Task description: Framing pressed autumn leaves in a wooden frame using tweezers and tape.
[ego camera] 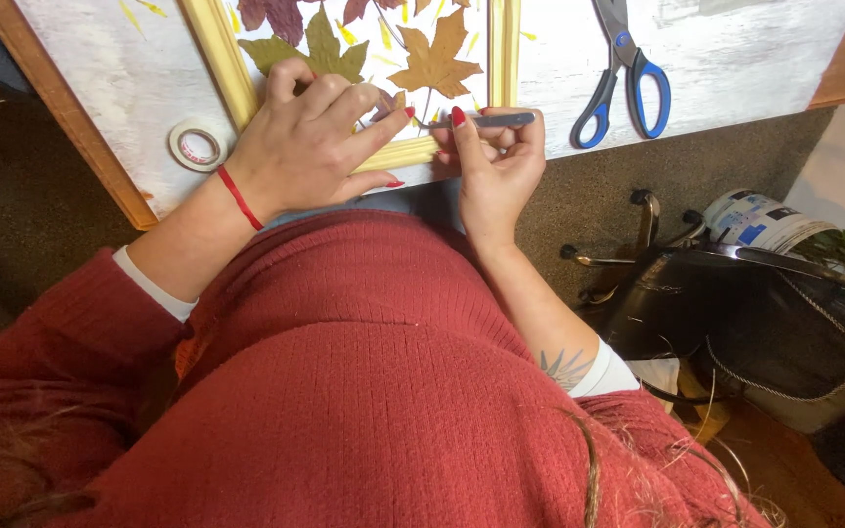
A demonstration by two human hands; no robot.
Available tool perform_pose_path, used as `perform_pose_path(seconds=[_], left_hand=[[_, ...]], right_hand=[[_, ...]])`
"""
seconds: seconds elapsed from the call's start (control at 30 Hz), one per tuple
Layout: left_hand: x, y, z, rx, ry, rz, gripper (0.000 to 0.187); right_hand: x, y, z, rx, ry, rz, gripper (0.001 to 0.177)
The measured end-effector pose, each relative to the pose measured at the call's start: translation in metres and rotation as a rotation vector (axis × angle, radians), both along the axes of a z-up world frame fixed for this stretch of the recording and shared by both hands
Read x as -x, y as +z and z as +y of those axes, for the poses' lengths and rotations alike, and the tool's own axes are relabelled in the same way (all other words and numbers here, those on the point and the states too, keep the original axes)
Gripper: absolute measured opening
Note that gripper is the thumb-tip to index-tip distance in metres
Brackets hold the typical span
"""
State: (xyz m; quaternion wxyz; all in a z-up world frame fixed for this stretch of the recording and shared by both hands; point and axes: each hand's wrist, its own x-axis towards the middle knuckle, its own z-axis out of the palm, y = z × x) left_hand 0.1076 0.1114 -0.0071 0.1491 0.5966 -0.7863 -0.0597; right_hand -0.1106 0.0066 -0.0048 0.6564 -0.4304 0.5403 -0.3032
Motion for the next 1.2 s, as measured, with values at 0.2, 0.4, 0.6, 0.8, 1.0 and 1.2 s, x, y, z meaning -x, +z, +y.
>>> perform_pose_path(seconds=[0.2, 0.4, 0.6, 0.8, 1.0, 1.2], left_hand=[[-0.003, 0.008, -0.011, 0.027, -0.002, -0.017, 0.064], [-0.01, 0.01, -0.011, 0.013, 0.013, 0.017, 0.064], [-0.009, 0.001, -0.009, 0.018, -0.035, -0.02, 0.06], [-0.01, 0.005, -0.012, -0.002, -0.035, -0.087, 0.065], [-0.01, 0.005, -0.013, 0.036, -0.054, -0.192, 0.081], [-0.012, 0.01, -0.018, 0.043, -0.091, -0.194, 0.087]], right_hand=[[-0.001, 0.001, -0.001, -0.013, 0.008, 0.003, 0.021], [-0.002, 0.003, -0.002, -0.013, 0.007, 0.023, 0.022], [-0.003, 0.002, -0.002, -0.018, -0.002, 0.028, 0.021], [-0.002, 0.0, -0.001, -0.004, 0.0, 0.01, 0.022], [-0.004, 0.003, -0.001, -0.013, -0.012, 0.01, 0.022], [0.003, 0.004, -0.001, 0.004, 0.016, 0.005, 0.022]])
